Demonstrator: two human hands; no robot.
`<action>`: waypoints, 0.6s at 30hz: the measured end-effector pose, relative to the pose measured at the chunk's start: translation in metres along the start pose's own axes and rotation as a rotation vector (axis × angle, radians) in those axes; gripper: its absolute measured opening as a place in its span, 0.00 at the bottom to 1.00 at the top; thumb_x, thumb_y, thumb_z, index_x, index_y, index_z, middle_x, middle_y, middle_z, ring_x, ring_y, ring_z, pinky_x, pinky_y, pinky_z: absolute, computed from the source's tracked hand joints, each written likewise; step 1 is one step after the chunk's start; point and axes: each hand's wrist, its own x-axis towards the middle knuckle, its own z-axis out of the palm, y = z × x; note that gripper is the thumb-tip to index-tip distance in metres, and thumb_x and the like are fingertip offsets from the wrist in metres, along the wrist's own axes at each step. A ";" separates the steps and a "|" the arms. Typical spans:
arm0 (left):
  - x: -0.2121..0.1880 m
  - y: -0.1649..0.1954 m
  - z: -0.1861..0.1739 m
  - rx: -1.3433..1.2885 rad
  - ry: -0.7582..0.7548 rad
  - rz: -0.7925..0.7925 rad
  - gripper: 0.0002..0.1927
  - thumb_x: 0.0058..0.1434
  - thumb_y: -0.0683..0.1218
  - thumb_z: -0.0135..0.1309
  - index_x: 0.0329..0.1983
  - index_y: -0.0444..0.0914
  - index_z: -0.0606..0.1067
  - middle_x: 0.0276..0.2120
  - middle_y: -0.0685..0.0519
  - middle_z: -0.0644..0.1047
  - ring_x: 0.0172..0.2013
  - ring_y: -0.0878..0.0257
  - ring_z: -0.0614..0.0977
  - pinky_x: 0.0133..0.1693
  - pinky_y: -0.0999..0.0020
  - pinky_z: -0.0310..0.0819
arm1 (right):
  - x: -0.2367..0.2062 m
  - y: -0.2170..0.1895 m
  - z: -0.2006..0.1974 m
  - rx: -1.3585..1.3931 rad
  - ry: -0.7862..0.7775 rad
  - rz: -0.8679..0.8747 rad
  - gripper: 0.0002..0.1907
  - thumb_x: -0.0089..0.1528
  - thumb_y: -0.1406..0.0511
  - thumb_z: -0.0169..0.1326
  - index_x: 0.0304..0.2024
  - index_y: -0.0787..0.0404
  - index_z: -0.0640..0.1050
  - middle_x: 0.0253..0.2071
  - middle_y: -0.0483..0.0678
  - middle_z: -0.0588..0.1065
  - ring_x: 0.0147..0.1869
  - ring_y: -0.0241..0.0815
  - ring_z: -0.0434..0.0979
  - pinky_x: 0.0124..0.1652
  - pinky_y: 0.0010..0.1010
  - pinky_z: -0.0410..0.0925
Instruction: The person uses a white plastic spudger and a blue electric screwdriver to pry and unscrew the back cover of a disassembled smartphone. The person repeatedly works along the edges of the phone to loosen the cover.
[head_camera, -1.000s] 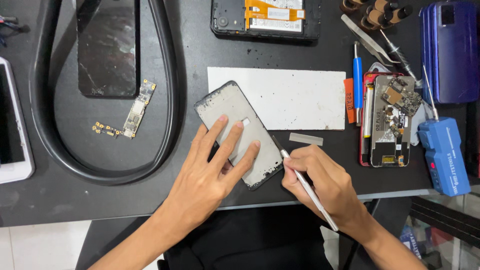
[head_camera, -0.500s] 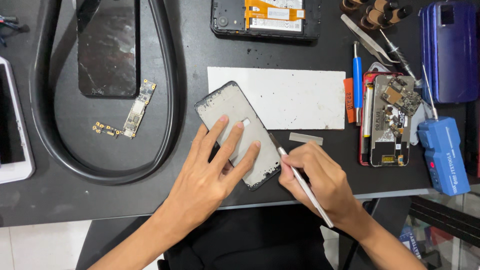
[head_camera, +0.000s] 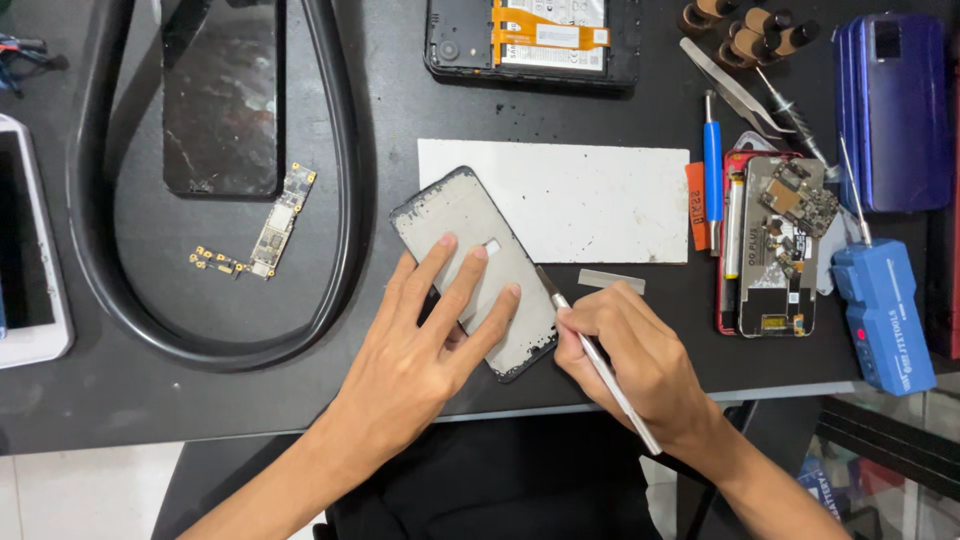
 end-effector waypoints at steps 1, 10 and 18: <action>0.000 0.000 0.000 -0.004 -0.002 -0.001 0.30 0.56 0.33 0.55 0.64 0.38 0.73 0.66 0.37 0.67 0.67 0.35 0.67 0.61 0.33 0.66 | 0.000 0.000 0.000 -0.003 -0.001 -0.004 0.13 0.58 0.77 0.62 0.42 0.69 0.73 0.35 0.54 0.76 0.37 0.47 0.78 0.37 0.33 0.72; 0.001 0.002 0.000 -0.021 -0.003 -0.003 0.30 0.55 0.33 0.55 0.64 0.38 0.73 0.66 0.37 0.67 0.66 0.34 0.67 0.61 0.33 0.65 | 0.005 0.001 -0.001 -0.054 -0.016 -0.050 0.14 0.57 0.77 0.62 0.43 0.69 0.74 0.36 0.54 0.76 0.37 0.48 0.77 0.37 0.34 0.71; 0.001 0.000 0.001 -0.022 0.016 0.000 0.29 0.56 0.33 0.55 0.64 0.38 0.73 0.66 0.37 0.67 0.66 0.35 0.67 0.62 0.33 0.66 | 0.013 -0.003 0.000 -0.082 -0.025 -0.045 0.11 0.57 0.77 0.62 0.40 0.70 0.74 0.34 0.54 0.75 0.36 0.48 0.76 0.35 0.35 0.70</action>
